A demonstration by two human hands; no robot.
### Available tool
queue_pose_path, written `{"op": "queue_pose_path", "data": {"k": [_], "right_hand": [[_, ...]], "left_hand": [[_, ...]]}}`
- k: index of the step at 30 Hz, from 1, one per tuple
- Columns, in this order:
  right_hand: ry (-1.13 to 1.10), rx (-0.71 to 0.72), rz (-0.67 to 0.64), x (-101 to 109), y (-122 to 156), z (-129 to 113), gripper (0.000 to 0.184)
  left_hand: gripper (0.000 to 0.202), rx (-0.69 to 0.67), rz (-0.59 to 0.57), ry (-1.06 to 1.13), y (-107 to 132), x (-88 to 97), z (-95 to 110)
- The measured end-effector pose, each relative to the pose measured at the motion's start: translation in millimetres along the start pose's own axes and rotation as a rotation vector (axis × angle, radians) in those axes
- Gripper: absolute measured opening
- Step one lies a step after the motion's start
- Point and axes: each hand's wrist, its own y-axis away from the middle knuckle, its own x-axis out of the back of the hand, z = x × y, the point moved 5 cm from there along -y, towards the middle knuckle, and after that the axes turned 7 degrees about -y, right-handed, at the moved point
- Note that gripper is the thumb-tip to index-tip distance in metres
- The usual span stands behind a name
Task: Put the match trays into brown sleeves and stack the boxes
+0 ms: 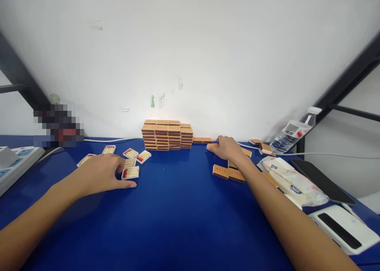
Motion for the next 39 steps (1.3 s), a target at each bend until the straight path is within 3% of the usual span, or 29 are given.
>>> {"op": "queue_pose_path", "data": {"k": [3, 7, 10, 14, 18, 21, 25, 27, 30, 36, 39], "right_hand": [[0.035, -0.030, -0.019, 0, 5, -4, 0.051], [0.046, -0.018, -0.027, 16, 30, -27, 0.047], [-0.033, 0.135, -0.048, 23, 66, -65, 0.038], [-0.209, 0.325, -0.121, 12, 114, -119, 0.037], [-0.285, 0.465, -0.206, -4, 134, -147, 0.038], [-0.326, 0.565, -0.225, -7, 136, -150, 0.038], [-0.390, 0.567, -0.107, 0, 130, -141, 0.032], [-0.472, 0.585, -0.067, 4, 129, -139, 0.042], [-0.620, 0.618, -0.137, 4, 129, -141, 0.056], [-0.728, 0.608, -0.263, 9, 129, -144, 0.030], [-0.768, 0.563, -0.269, 12, 120, -136, 0.027]], "left_hand": [[0.053, -0.003, 0.008, 0.011, -1, -1.8, -1], [0.051, -0.002, 0.018, -0.002, -1, -3.7, -2], [0.049, -0.010, 0.029, -0.005, -1, -5.1, -1], [0.044, -0.086, 0.057, 0.065, 0, -4.1, 8], [0.032, -0.203, 0.029, 0.136, 2, -3.1, 23], [0.023, -0.255, 0.033, 0.171, 4, -4.2, 32], [0.023, -0.302, 0.143, 0.279, 3, -5.3, 41], [0.023, -0.329, 0.232, 0.361, 3, -4.0, 47], [0.020, -0.386, 0.338, 0.452, 4, -1.7, 57], [0.024, -0.437, 0.428, 0.458, 7, -0.5, 70], [0.046, -0.358, 0.439, 0.488, 6, -3.0, 71]]}}
